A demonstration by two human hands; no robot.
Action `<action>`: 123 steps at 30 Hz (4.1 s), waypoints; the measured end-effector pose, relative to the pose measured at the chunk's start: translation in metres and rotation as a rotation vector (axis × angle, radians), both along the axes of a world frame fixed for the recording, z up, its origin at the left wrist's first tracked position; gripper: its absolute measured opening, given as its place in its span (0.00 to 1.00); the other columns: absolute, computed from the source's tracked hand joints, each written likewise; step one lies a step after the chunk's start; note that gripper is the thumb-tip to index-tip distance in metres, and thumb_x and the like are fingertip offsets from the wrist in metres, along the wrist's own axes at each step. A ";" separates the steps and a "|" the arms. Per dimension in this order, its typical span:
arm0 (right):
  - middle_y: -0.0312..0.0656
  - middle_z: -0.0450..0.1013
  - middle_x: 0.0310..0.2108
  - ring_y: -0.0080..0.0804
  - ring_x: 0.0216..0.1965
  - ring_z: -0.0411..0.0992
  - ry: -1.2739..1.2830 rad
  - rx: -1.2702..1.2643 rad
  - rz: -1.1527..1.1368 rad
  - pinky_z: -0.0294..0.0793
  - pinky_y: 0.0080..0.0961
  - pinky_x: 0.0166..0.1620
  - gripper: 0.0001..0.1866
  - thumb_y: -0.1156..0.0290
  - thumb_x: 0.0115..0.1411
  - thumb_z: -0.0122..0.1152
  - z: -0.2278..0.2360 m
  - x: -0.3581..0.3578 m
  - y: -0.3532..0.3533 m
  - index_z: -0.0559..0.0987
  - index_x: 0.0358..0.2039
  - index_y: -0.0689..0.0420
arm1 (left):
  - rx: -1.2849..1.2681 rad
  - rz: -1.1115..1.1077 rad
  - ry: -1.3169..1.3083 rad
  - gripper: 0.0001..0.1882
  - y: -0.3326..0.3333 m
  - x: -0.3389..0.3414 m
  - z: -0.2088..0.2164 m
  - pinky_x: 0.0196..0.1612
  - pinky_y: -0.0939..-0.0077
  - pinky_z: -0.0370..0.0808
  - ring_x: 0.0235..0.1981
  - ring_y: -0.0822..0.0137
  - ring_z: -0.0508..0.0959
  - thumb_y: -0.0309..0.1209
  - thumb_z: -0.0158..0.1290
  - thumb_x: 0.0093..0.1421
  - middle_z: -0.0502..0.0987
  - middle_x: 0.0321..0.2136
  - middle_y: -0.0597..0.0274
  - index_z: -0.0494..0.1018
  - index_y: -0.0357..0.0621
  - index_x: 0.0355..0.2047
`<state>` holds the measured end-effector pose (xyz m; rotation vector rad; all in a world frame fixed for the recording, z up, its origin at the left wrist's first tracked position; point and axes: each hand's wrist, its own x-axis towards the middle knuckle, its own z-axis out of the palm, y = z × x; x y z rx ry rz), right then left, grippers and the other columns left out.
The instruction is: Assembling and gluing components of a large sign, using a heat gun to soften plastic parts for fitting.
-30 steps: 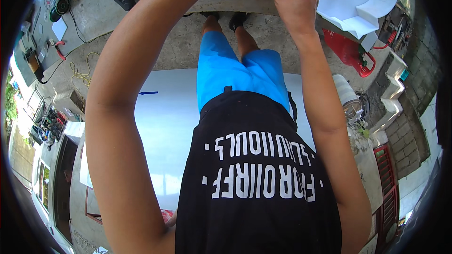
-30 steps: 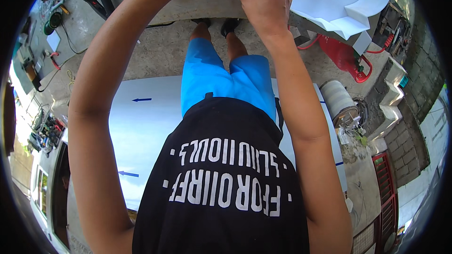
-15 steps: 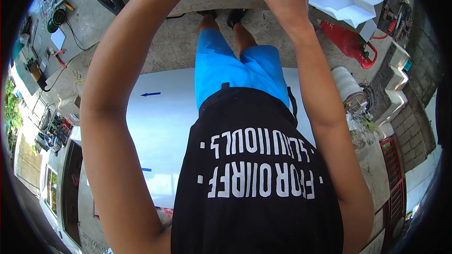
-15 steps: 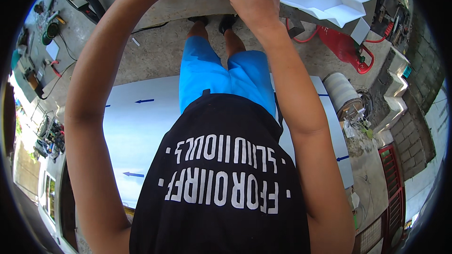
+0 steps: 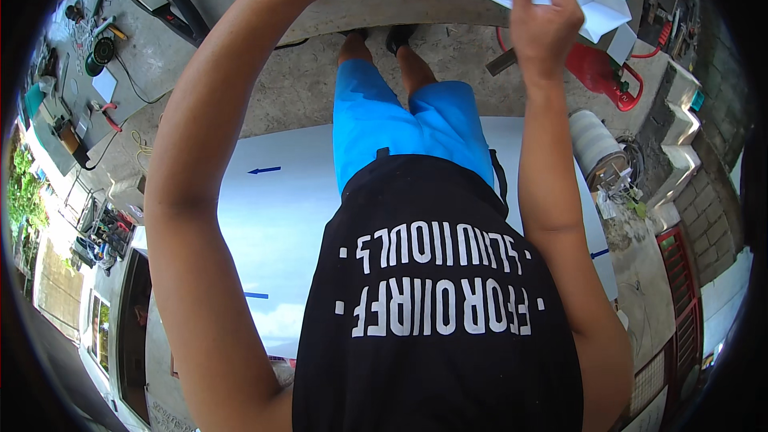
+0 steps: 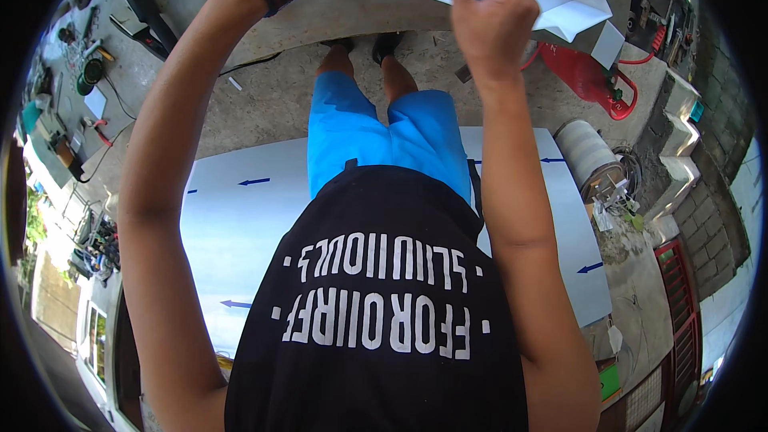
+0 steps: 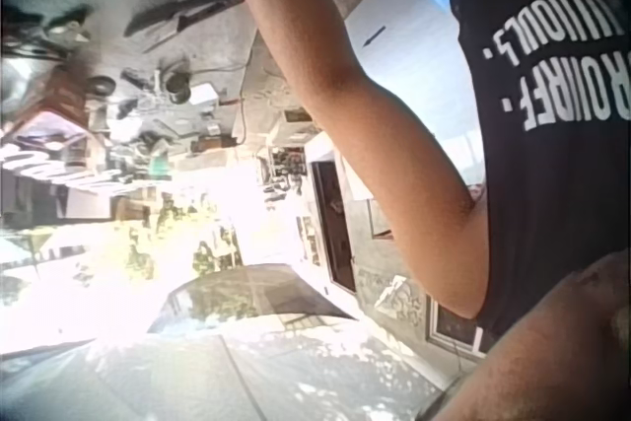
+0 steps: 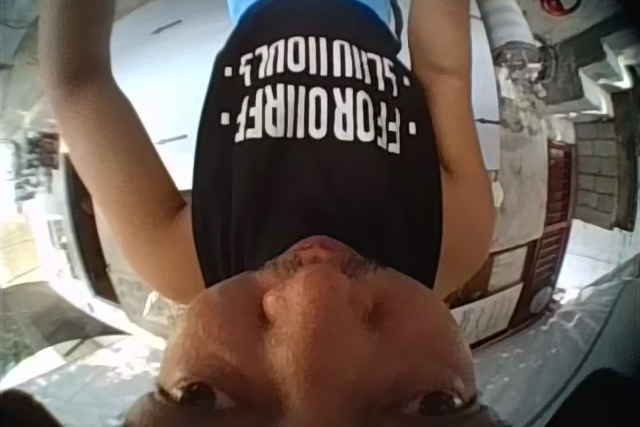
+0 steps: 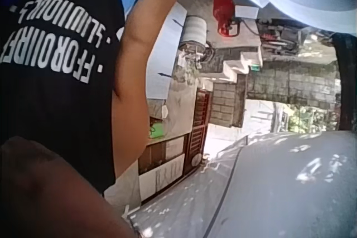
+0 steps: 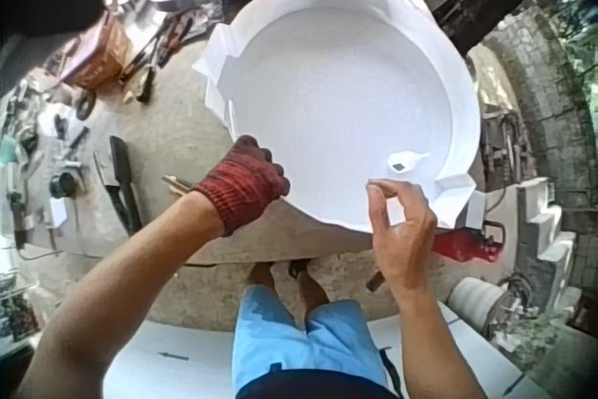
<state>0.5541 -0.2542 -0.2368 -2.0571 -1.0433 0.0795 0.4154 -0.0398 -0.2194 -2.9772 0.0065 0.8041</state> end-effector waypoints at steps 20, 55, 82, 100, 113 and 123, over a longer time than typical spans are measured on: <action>0.48 0.82 0.35 0.41 0.37 0.80 0.651 -0.210 0.233 0.77 0.33 0.42 0.19 0.70 0.55 0.70 -0.066 0.146 -0.003 0.81 0.47 0.62 | -0.104 0.056 -0.150 0.08 0.002 -0.004 -0.029 0.49 0.60 0.71 0.40 0.60 0.81 0.32 0.51 0.61 0.83 0.33 0.64 0.82 0.56 0.32; 0.43 0.74 0.51 0.38 0.50 0.75 -0.098 -0.523 0.349 0.83 0.30 0.46 0.21 0.73 0.65 0.63 0.071 0.031 -0.071 0.78 0.59 0.50 | -0.080 0.017 -0.118 0.07 0.002 -0.012 0.003 0.53 0.59 0.70 0.45 0.62 0.81 0.30 0.54 0.60 0.83 0.36 0.65 0.81 0.55 0.36; 0.43 0.73 0.49 0.37 0.46 0.76 -0.128 -0.496 0.384 0.82 0.29 0.39 0.20 0.79 0.64 0.61 0.070 0.027 -0.061 0.78 0.57 0.54 | -0.082 0.018 -0.016 0.08 -0.003 -0.005 0.007 0.54 0.58 0.69 0.47 0.61 0.80 0.30 0.56 0.59 0.83 0.39 0.64 0.80 0.53 0.39; 0.42 0.74 0.49 0.37 0.46 0.77 -0.156 -0.507 0.397 0.82 0.27 0.37 0.20 0.78 0.64 0.62 0.070 0.029 -0.061 0.79 0.57 0.53 | -0.002 0.043 -0.035 0.08 -0.006 -0.005 -0.003 0.54 0.59 0.69 0.46 0.61 0.80 0.31 0.54 0.61 0.83 0.38 0.65 0.81 0.54 0.38; 0.42 0.74 0.49 0.38 0.46 0.77 -0.143 -0.506 0.392 0.82 0.29 0.39 0.20 0.78 0.63 0.62 0.070 0.029 -0.060 0.79 0.56 0.53 | 0.001 0.048 -0.030 0.08 -0.006 -0.003 -0.001 0.54 0.58 0.69 0.48 0.62 0.80 0.32 0.56 0.60 0.83 0.40 0.66 0.81 0.55 0.39; 0.42 0.74 0.49 0.38 0.47 0.77 -0.170 -0.505 0.398 0.82 0.29 0.39 0.20 0.78 0.63 0.62 0.070 0.029 -0.061 0.78 0.57 0.53 | -0.154 0.008 0.065 0.08 0.003 -0.003 0.010 0.54 0.58 0.69 0.47 0.62 0.80 0.32 0.54 0.61 0.83 0.40 0.66 0.81 0.54 0.39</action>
